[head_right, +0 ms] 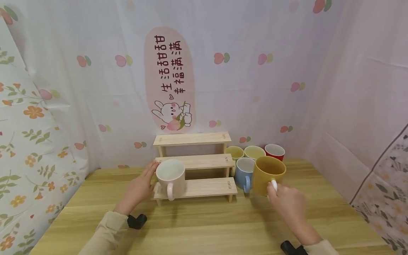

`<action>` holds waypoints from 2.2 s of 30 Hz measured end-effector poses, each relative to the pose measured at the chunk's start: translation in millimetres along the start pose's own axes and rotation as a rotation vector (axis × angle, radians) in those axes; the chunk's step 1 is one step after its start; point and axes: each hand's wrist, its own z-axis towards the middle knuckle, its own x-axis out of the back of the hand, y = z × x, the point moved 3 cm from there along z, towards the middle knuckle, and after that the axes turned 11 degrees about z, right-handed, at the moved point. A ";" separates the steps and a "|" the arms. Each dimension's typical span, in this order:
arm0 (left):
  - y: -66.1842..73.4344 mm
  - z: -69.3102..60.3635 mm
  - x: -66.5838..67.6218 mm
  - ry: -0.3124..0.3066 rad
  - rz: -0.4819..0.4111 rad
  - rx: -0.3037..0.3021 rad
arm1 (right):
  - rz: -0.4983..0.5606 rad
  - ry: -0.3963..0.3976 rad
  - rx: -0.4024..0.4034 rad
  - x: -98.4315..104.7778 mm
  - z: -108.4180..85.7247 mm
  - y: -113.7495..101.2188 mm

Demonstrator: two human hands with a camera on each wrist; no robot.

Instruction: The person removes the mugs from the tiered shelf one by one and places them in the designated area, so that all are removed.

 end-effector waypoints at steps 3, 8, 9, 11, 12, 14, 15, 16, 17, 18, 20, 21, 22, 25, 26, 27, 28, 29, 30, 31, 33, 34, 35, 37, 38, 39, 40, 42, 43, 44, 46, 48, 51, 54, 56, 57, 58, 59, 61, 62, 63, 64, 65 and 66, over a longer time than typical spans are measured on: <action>-0.2 1.2 -0.1 -0.008 0.000 0.009 | -0.016 -0.039 -0.049 -1.1 0.4 11.9; -0.2 0.8 -0.1 -0.011 0.007 0.008 | -0.031 -0.155 -0.147 -5.8 0.2 31.8; -0.1 0.6 0.0 -0.007 0.009 0.004 | -0.033 -0.178 -0.164 -7.1 0.1 35.0; -0.2 0.3 -0.1 -0.006 0.011 0.005 | -0.031 -0.211 -0.189 -9.9 0.2 39.9; -0.3 0.2 -0.2 -0.004 0.009 0.005 | -0.032 -0.222 -0.199 -11.4 0.5 42.2; -0.3 0.3 -0.3 -0.007 0.007 0.008 | -0.031 -0.234 -0.217 -14.6 0.9 46.0; -0.2 0.5 -0.3 -0.008 0.007 0.008 | -0.029 -0.240 -0.227 -16.1 1.2 48.0; 0.0 0.6 -0.4 -0.013 0.005 0.011 | -0.028 -0.243 -0.234 -17.7 1.4 49.9; 0.3 0.7 -0.3 -0.015 0.002 0.011 | -0.026 -0.243 -0.240 -19.4 1.3 51.8; 0.5 0.9 -0.3 -0.018 0.000 0.010 | -0.026 -0.243 -0.242 -21.0 1.3 53.7; 1.0 1.0 0.0 -0.020 0.000 0.010 | -0.022 -0.242 -0.243 -24.2 0.9 57.1; 1.1 1.1 -0.1 -0.021 -0.001 0.009 | -0.019 -0.243 -0.241 -25.9 0.9 58.8; 1.1 1.0 -0.2 -0.022 -0.002 0.009 | -0.018 -0.240 -0.237 -27.5 0.6 60.5; 1.5 0.7 0.1 -0.019 0.000 0.006 | -0.006 -0.248 -0.239 -32.1 0.4 64.7; 1.7 0.5 0.1 -0.020 0.001 0.005 | -0.006 -0.251 -0.243 -33.8 0.4 66.4; 2.0 0.3 0.2 -0.020 0.003 0.003 | -0.007 -0.252 -0.244 -35.2 0.8 67.7; 2.4 0.0 0.6 -0.020 0.004 0.004 | -0.006 -0.254 -0.248 -36.6 1.0 68.7; 2.5 -0.3 0.7 -0.021 0.005 0.007 | -0.008 -0.262 -0.247 -38.2 1.4 69.6; 2.7 -0.5 0.7 -0.024 0.004 0.009 | -0.012 -0.269 -0.248 -39.8 1.8 70.6; 2.6 -0.6 0.9 -0.026 0.003 0.010 | -0.017 -0.276 -0.249 -41.2 2.4 71.2; 2.2 -0.7 0.7 -0.029 -0.001 0.015 | -0.025 -0.287 -0.247 -43.6 3.5 72.3; 2.1 -0.8 0.5 -0.029 -0.004 0.015 | -0.026 -0.292 -0.250 -44.7 3.8 73.1; 1.8 -0.8 0.0 -0.030 -0.005 0.014 | -0.030 -0.295 -0.251 -45.8 4.2 74.1; 1.7 -1.3 -0.3 -0.028 -0.004 0.009 | -0.030 -0.294 -0.255 -47.6 4.9 75.7; 1.8 -1.5 -0.2 -0.019 -0.005 0.006 | -0.030 -0.294 -0.257 -48.6 5.5 76.6; 1.7 -1.5 -0.4 -0.011 -0.005 0.003 | -0.031 -0.293 -0.257 -49.6 6.2 77.3; 1.5 -1.6 -0.7 -0.008 -0.004 0.004 | -0.029 -0.292 -0.255 -50.8 7.2 78.0; 1.5 -1.8 -0.4 -0.003 -0.002 0.005 | -0.023 -0.297 -0.254 -53.0 9.6 79.1; 1.6 -1.6 -0.3 -0.001 -0.005 0.005 | -0.021 -0.297 -0.255 -54.2 10.8 79.8; 1.5 -1.2 -0.3 0.004 -0.006 0.003 | -0.022 -0.298 -0.256 -55.2 12.0 80.4; 1.4 -0.6 -0.6 -0.002 -0.007 0.003 | -0.021 -0.302 -0.263 -56.9 13.9 81.4; 1.5 -0.6 -0.5 0.006 -0.008 -0.002 | -0.023 -0.311 -0.273 -58.3 15.4 81.9; 1.4 -0.5 0.0 0.013 -0.002 0.000 | -0.025 -0.324 -0.277 -60.5 17.6 81.7; 1.8 -0.8 1.1 0.019 0.002 0.000 | -0.025 -0.329 -0.277 -62.7 19.7 81.3; 2.1 -0.5 1.6 0.015 0.004 -0.002 | -0.022 -0.330 -0.284 -64.1 20.7 81.7; 2.4 -0.5 1.8 0.011 0.004 -0.002 | -0.020 -0.331 -0.290 -65.0 21.2 82.2; 2.5 -0.4 1.8 0.011 0.004 -0.004 | -0.019 -0.330 -0.293 -65.9 21.6 82.8; 2.6 -0.1 1.7 0.010 0.004 -0.004 | -0.012 -0.330 -0.294 -66.7 22.3 83.4; 2.7 -0.2 1.7 0.009 0.001 -0.003 | -0.004 -0.325 -0.297 -68.6 23.3 84.6; 2.8 -0.3 1.8 0.011 0.001 -0.001 | -0.003 -0.325 -0.299 -69.0 24.2 84.8; 3.0 -0.4 1.8 0.010 -0.003 -0.001 | -0.001 -0.325 -0.302 -69.5 24.9 85.3; 2.8 -0.3 1.4 0.009 -0.003 -0.001 | -0.001 -0.325 -0.300 -70.1 25.7 85.8; 2.8 -0.2 1.3 0.008 -0.003 0.000 | -0.001 -0.325 -0.302 -70.6 26.6 86.4; 2.9 -0.1 1.2 0.007 -0.004 0.000 | -0.004 -0.325 -0.304 -71.1 27.4 86.9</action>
